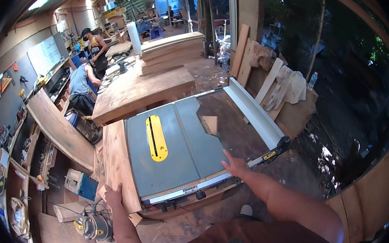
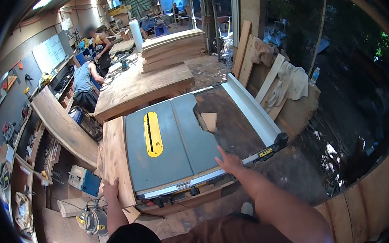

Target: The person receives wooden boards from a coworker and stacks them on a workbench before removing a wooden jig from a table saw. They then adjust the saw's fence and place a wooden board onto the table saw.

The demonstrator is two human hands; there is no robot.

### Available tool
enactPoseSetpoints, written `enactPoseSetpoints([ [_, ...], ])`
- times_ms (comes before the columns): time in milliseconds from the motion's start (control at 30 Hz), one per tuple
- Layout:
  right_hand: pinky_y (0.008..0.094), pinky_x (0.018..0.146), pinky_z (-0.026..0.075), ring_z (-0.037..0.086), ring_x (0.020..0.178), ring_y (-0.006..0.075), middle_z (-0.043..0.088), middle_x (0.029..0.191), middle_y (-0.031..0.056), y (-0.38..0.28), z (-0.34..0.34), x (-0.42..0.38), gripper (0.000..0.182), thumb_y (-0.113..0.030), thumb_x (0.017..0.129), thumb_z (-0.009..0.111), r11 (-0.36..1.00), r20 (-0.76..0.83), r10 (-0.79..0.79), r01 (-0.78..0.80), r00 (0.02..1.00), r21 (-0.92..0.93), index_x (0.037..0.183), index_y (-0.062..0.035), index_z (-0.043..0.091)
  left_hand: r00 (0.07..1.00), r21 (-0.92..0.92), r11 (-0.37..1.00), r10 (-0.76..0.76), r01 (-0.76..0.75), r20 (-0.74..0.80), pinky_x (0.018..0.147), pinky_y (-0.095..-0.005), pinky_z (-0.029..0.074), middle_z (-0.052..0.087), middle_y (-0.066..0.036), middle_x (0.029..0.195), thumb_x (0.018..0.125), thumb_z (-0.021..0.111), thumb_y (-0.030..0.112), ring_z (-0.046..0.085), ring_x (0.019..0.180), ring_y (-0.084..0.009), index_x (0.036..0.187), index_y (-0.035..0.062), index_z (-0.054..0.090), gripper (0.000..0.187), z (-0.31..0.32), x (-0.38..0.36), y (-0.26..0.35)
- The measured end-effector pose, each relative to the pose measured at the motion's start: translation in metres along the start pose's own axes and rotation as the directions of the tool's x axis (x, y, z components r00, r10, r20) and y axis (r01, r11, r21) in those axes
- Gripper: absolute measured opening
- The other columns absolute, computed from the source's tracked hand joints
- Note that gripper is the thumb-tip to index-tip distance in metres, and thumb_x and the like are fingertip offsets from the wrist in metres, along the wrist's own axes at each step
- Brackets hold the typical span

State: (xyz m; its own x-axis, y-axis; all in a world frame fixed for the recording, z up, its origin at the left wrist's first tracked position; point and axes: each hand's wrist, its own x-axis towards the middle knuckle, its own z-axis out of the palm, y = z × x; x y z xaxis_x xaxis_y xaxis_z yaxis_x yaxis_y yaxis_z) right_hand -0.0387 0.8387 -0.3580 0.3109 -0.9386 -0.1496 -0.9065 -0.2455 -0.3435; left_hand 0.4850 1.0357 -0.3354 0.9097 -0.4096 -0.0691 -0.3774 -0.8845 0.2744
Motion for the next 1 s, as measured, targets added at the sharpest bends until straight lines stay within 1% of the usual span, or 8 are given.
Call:
enactPoseSetpoints([
  [167, 0.0494, 0.086, 0.044, 0.059, 0.096, 0.0413, 0.063, 0.102, 0.0231, -0.002, 0.0, 0.002, 0.065, -0.049, 0.09, 0.041, 1.0, 0.011, 0.011, -0.01, 1.0, -0.014, 0.145, -0.0234, 0.016, 0.996, -0.046, 0.999, 0.008, -0.012, -0.088, 0.091, -0.0468, 0.043, 0.052, -0.022, 0.122, 0.07, 0.06, 0.067, 0.052, 0.113, -0.0347, 0.135, 0.0004, 0.038, 0.095, 0.006, 0.012, -0.017],
  [333, 0.0487, 0.086, 0.043, 0.059, 0.096, 0.0408, 0.062, 0.103, 0.0226, -0.009, -0.006, 0.001, 0.066, -0.049, 0.091, 0.04, 0.999, 0.066, 0.036, -0.033, 0.997, -0.04, 0.145, -0.0224, 0.014, 0.995, -0.054, 0.998, -0.025, 0.019, -0.102, 0.09, -0.0475, 0.043, 0.055, -0.022, 0.119, 0.073, 0.06, 0.063, 0.053, 0.112, -0.0342, 0.127, 0.0006, 0.046, 0.084, -0.002, 0.001, -0.01],
  [400, 0.0486, 0.087, 0.043, 0.059, 0.095, 0.0408, 0.063, 0.102, 0.0223, -0.007, -0.004, 0.001, 0.065, -0.048, 0.091, 0.04, 1.0, 0.03, 0.019, -0.018, 0.999, -0.022, 0.145, -0.0228, 0.014, 0.992, -0.055, 0.998, -0.022, 0.015, -0.128, 0.089, -0.0477, 0.043, 0.056, -0.021, 0.117, 0.075, 0.059, 0.061, 0.053, 0.111, -0.0343, 0.124, 0.0001, 0.048, 0.079, 0.001, 0.002, -0.011],
  [467, 0.0488, 0.086, 0.043, 0.059, 0.094, 0.041, 0.063, 0.101, 0.0221, -0.009, -0.005, 0.002, 0.066, -0.047, 0.091, 0.04, 0.999, 0.038, 0.025, -0.024, 0.999, -0.028, 0.145, -0.0225, 0.014, 0.971, -0.036, 0.998, 0.032, -0.042, -0.238, 0.089, -0.0476, 0.043, 0.058, -0.021, 0.11, 0.08, 0.056, 0.053, 0.053, 0.107, -0.0355, 0.118, -0.001, 0.052, 0.066, 0.005, 0.001, -0.012],
  [567, 0.0496, 0.084, 0.044, 0.06, 0.092, 0.0417, 0.063, 0.1, 0.0223, -0.011, -0.004, 0.002, 0.066, -0.046, 0.09, 0.041, 0.998, 0.056, 0.043, -0.041, 0.997, -0.038, 0.145, -0.022, 0.014, 0.95, -0.021, 0.997, 0.062, -0.072, -0.306, 0.088, -0.0473, 0.043, 0.057, -0.021, 0.108, 0.083, 0.055, 0.047, 0.053, 0.104, -0.037, 0.113, -0.0018, 0.053, 0.057, 0.013, 0.005, -0.018],
  [733, 0.0515, 0.08, 0.045, 0.06, 0.087, 0.0432, 0.063, 0.097, 0.0239, -0.007, 0.003, 0.007, 0.067, -0.045, 0.09, 0.043, 0.998, 0.051, 0.023, -0.02, 0.998, -0.065, 0.145, -0.0218, 0.014, 0.957, -0.046, 0.999, 0.003, -0.017, -0.29, 0.088, -0.0459, 0.044, 0.057, -0.021, 0.109, 0.083, 0.056, 0.046, 0.052, 0.105, -0.0369, 0.113, -0.0017, 0.053, 0.056, 0.006, -0.001, -0.014],
  [900, 0.0526, 0.078, 0.045, 0.06, 0.084, 0.0435, 0.064, 0.093, 0.0237, -0.007, 0.006, 0.007, 0.066, -0.041, 0.09, 0.043, 0.997, -0.021, -0.017, 0.015, 1.0, -0.082, 0.145, -0.0199, 0.014, 0.928, -0.053, 0.996, 0.044, -0.069, -0.369, 0.086, -0.0446, 0.045, 0.056, -0.019, 0.109, 0.084, 0.056, 0.044, 0.053, 0.104, -0.035, 0.113, 0.0005, 0.053, 0.052, 0.008, 0.003, -0.016],
  [1000, 0.0521, 0.078, 0.045, 0.061, 0.084, 0.0428, 0.064, 0.092, 0.0233, -0.005, 0.009, 0.008, 0.065, -0.04, 0.091, 0.043, 0.997, -0.031, -0.044, 0.042, 0.999, -0.064, 0.145, -0.0188, 0.014, 0.94, -0.072, 0.996, 0.022, -0.049, -0.339, 0.085, -0.0444, 0.045, 0.057, -0.018, 0.107, 0.084, 0.056, 0.041, 0.053, 0.103, -0.0343, 0.11, 0.001, 0.055, 0.047, 0.008, 0.001, -0.015],
])
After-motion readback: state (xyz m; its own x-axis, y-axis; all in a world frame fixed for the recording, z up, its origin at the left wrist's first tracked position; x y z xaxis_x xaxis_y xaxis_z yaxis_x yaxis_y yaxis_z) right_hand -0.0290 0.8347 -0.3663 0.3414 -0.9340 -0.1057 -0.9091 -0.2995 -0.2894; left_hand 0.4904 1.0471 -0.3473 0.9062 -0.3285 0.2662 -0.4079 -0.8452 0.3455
